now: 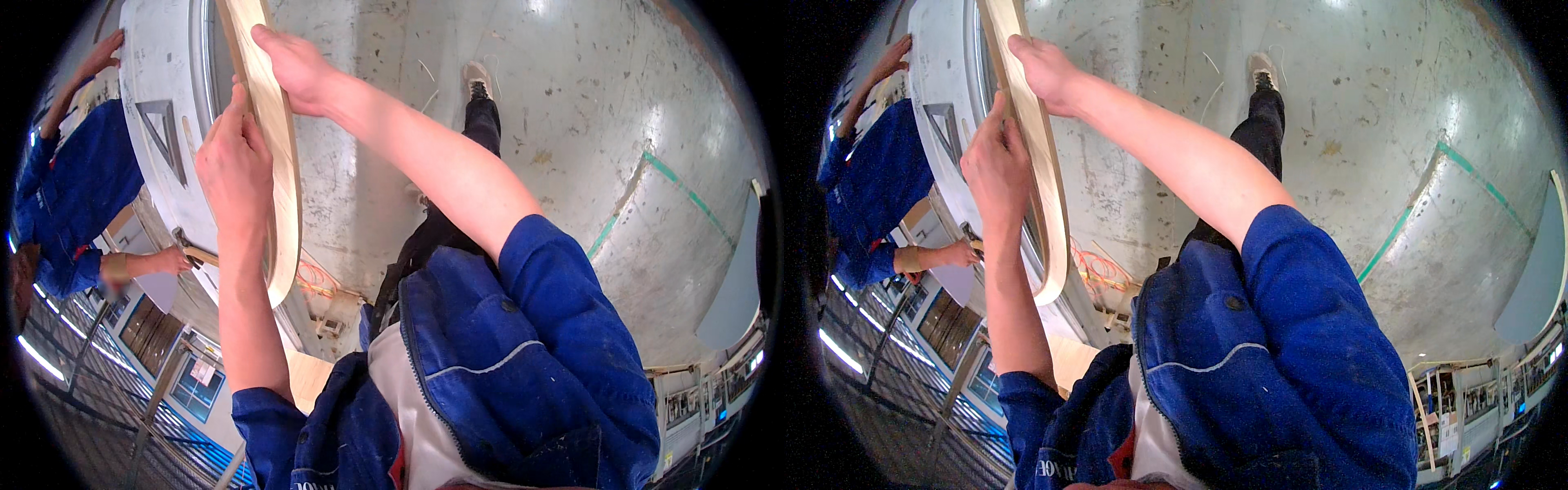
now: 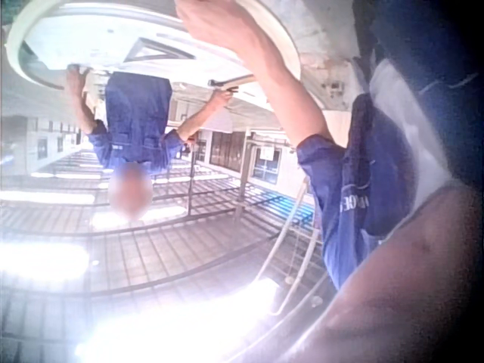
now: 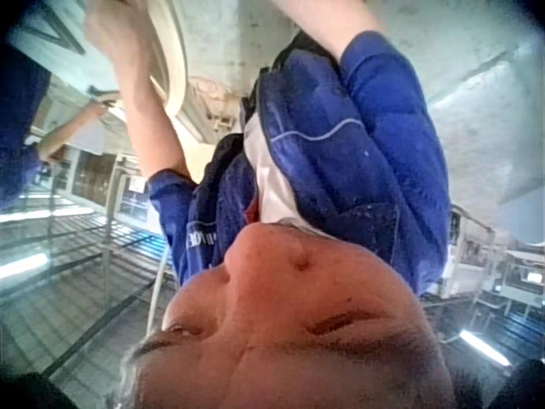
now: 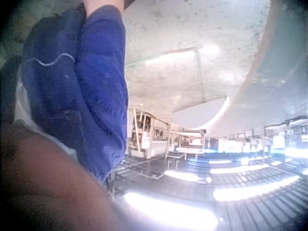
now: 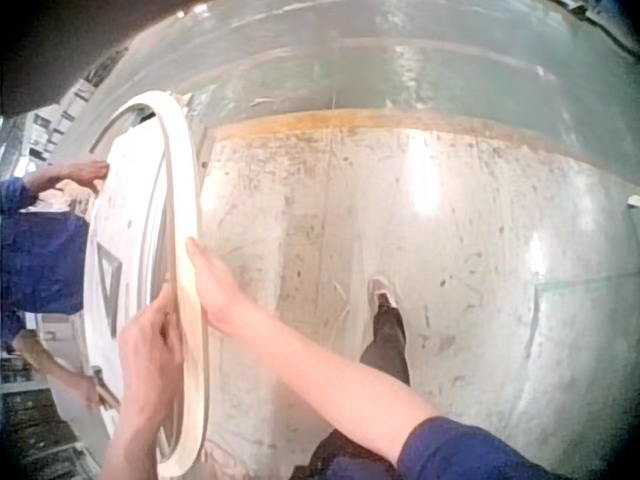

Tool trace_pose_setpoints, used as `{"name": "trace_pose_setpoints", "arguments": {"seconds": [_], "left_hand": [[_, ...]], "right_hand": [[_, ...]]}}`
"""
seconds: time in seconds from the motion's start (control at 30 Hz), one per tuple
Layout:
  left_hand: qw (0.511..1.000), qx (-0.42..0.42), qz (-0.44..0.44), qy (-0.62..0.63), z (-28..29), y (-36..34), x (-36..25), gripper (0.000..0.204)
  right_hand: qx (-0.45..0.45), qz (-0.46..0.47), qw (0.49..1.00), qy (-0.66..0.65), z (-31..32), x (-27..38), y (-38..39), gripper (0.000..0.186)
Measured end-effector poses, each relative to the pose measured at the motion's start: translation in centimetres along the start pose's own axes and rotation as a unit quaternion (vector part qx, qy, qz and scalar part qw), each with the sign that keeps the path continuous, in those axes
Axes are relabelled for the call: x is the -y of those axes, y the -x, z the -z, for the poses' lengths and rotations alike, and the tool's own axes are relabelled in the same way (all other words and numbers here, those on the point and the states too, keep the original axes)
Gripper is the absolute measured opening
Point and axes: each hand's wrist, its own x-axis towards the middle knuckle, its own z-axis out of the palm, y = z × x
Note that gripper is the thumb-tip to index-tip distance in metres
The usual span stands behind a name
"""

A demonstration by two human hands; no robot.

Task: The person repeatedly bends a thin curved wooden strip over a metal rail on a workbench, pressing and adjusting it with both hands to conform to the curve. The person occasionally lifts and repositions the strip to check alignment. A hammer and set square are visible on the bench but not used.

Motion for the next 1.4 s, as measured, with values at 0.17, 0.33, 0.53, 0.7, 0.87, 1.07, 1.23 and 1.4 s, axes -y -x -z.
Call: {"name": "trace_pose_setpoints", "arguments": {"seconds": [0.17,0.33,0.53,0.7,0.87,1.07,1.23,1.4], "left_hand": [[0.999,0.029,0.020,0.012,0.7,-0.2,0.0,0.036],[0.997,0.052,0.056,0.015,1.0,1.2,0.0,0.037],[0.998,0.058,0.038,0.011,1.3,2.2,0.0,0.036],[0.997,0.063,0.045,0.016,1.0,3.3,0.0,0.036],[0.998,0.054,0.027,0.010,0.8,5.5,1.0,0.039],[0.996,0.084,0.039,0.004,1.4,7.6,1.5,0.039],[0.993,0.113,0.043,-0.007,1.8,9.8,1.9,0.041],[0.994,0.110,0.007,-0.027,1.8,12.8,3.5,0.046]], "right_hand": [[-0.030,-0.005,0.999,0.044,-0.3,-0.3,-0.6,0.050],[-0.079,0.026,0.994,0.074,-1.1,-0.7,-0.5,0.049],[-0.088,0.005,0.990,0.109,-0.4,-1.2,-0.7,0.048],[-0.107,0.008,0.984,0.140,-0.4,-1.6,-0.4,0.048],[-0.086,0.016,0.986,0.142,0.2,-2.1,-1.2,0.043],[-0.112,0.026,0.983,0.142,0.0,-2.1,-0.9,0.052],[-0.140,0.041,0.971,0.188,0.1,-2.5,-1.6,0.049],[-0.099,-0.046,0.971,0.212,0.1,-1.6,-1.0,0.061]]}}
